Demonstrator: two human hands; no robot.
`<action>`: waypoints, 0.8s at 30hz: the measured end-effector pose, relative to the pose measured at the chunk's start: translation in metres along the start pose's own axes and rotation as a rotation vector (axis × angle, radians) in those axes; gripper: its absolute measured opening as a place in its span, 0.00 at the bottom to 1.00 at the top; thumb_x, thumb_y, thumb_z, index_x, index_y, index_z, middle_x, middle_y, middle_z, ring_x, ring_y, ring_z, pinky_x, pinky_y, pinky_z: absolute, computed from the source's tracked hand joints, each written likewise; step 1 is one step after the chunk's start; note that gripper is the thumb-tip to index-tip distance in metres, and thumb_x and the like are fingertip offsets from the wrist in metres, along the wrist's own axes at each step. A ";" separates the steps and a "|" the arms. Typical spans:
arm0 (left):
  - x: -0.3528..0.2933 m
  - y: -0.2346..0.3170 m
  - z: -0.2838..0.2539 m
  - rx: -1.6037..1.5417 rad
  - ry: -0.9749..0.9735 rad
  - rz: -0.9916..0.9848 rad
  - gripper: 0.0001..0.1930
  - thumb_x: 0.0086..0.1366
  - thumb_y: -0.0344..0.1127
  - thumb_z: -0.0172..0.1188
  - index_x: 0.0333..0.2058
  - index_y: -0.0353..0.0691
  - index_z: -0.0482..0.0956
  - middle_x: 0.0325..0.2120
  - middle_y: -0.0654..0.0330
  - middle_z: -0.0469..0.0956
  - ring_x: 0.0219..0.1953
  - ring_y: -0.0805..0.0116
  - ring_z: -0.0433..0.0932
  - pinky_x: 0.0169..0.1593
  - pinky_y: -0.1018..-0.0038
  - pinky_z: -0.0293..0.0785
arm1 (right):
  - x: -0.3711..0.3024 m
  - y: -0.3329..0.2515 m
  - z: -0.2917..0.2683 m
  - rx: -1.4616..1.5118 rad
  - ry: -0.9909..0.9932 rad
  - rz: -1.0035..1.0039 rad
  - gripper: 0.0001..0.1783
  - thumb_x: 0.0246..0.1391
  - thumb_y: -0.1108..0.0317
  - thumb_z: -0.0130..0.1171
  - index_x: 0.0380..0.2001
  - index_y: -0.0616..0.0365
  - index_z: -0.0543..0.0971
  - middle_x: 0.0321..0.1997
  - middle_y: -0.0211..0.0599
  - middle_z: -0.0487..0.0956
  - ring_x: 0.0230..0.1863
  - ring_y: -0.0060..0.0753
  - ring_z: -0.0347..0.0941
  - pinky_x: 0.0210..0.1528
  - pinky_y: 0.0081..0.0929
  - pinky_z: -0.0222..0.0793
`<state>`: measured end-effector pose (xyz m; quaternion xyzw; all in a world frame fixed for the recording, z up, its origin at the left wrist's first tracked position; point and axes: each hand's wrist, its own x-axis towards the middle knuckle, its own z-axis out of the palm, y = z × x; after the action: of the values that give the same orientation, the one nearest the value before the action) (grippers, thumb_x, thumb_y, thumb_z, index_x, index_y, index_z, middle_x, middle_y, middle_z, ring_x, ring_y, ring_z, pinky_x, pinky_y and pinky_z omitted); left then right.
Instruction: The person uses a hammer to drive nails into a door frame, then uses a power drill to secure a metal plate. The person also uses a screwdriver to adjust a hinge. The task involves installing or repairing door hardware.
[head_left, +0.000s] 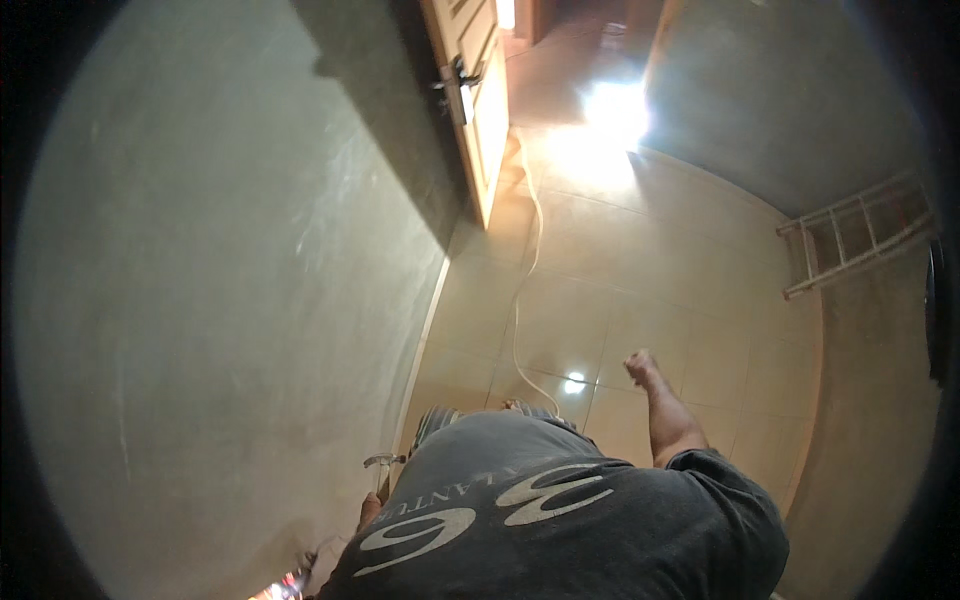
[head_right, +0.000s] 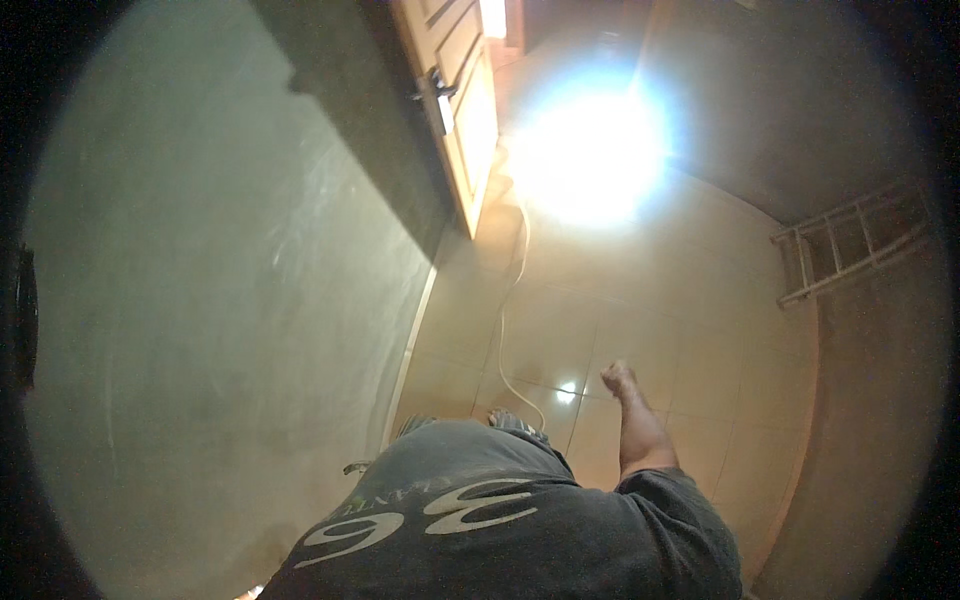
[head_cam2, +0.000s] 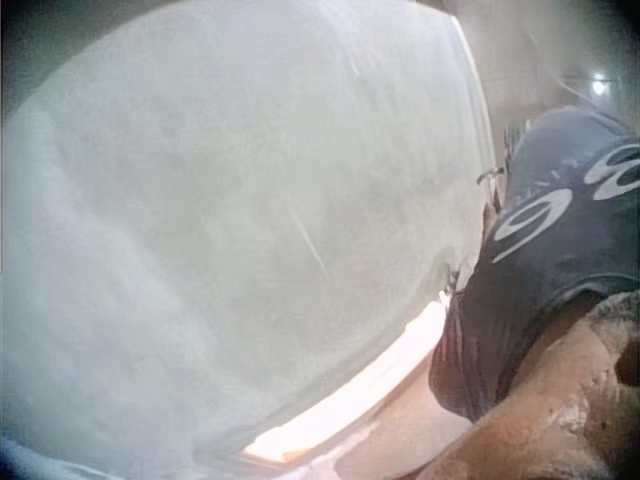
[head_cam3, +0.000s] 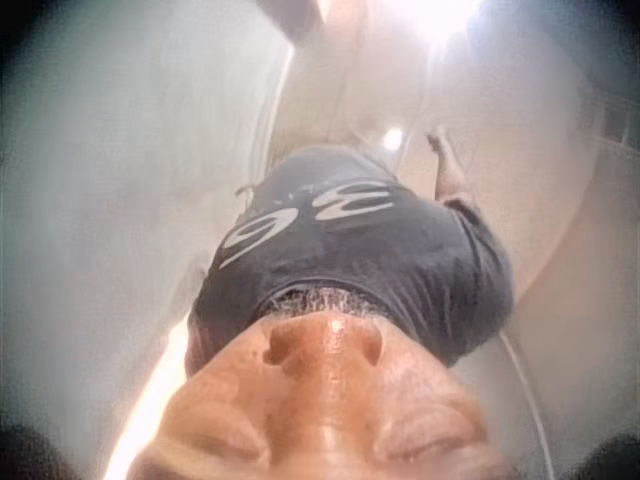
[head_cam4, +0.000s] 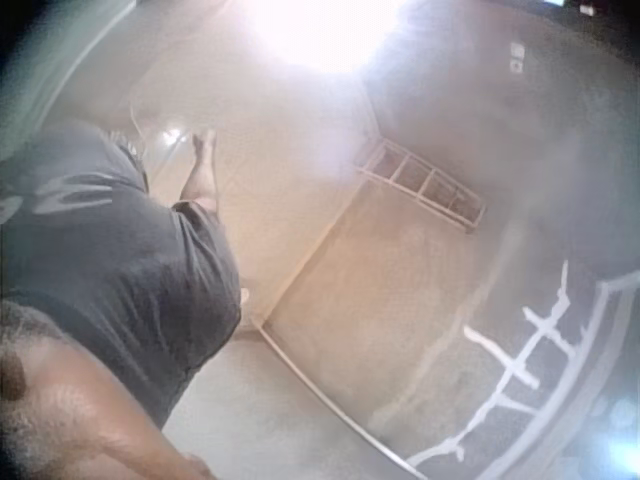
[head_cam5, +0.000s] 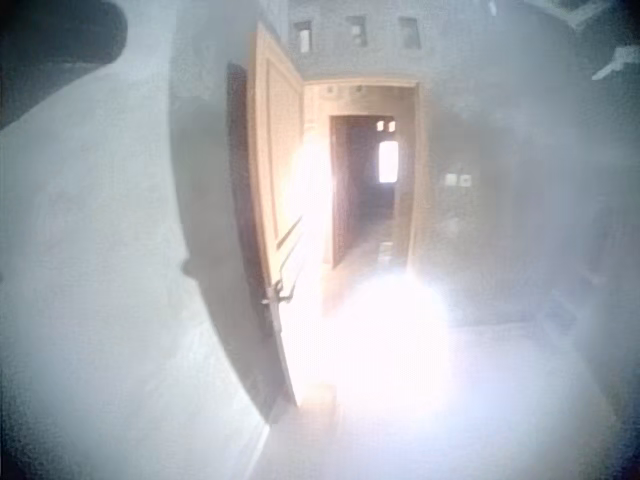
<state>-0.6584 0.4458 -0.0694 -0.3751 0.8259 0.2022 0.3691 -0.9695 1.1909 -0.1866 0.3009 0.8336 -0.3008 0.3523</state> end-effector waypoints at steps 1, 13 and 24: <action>0.021 0.021 -0.012 0.025 -0.016 0.043 0.25 0.55 0.43 0.78 0.43 0.33 0.81 0.36 0.44 0.84 0.41 0.52 0.84 0.43 0.55 0.79 | -0.003 0.026 0.014 0.074 -0.006 0.031 0.16 0.67 0.59 0.59 0.38 0.63 0.84 0.36 0.51 0.86 0.38 0.52 0.86 0.36 0.53 0.85; 0.248 0.261 -0.131 0.379 -0.279 0.492 0.24 0.53 0.45 0.80 0.41 0.34 0.83 0.33 0.47 0.84 0.37 0.58 0.84 0.39 0.58 0.78 | -0.168 0.084 0.143 0.582 0.102 0.125 0.13 0.62 0.65 0.63 0.44 0.62 0.80 0.35 0.46 0.84 0.32 0.41 0.81 0.30 0.44 0.77; 0.359 0.415 -0.171 0.409 -0.484 0.762 0.23 0.52 0.46 0.82 0.39 0.35 0.86 0.30 0.50 0.84 0.33 0.64 0.83 0.35 0.61 0.78 | -0.167 -0.146 0.108 0.526 0.065 0.228 0.27 0.59 0.56 0.72 0.55 0.62 0.82 0.39 0.40 0.86 0.33 0.33 0.82 0.33 0.38 0.80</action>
<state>-1.2158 0.4372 -0.2086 0.0917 0.8176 0.2378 0.5163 -0.9347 0.9721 -0.0781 0.4834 0.6987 -0.4550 0.2667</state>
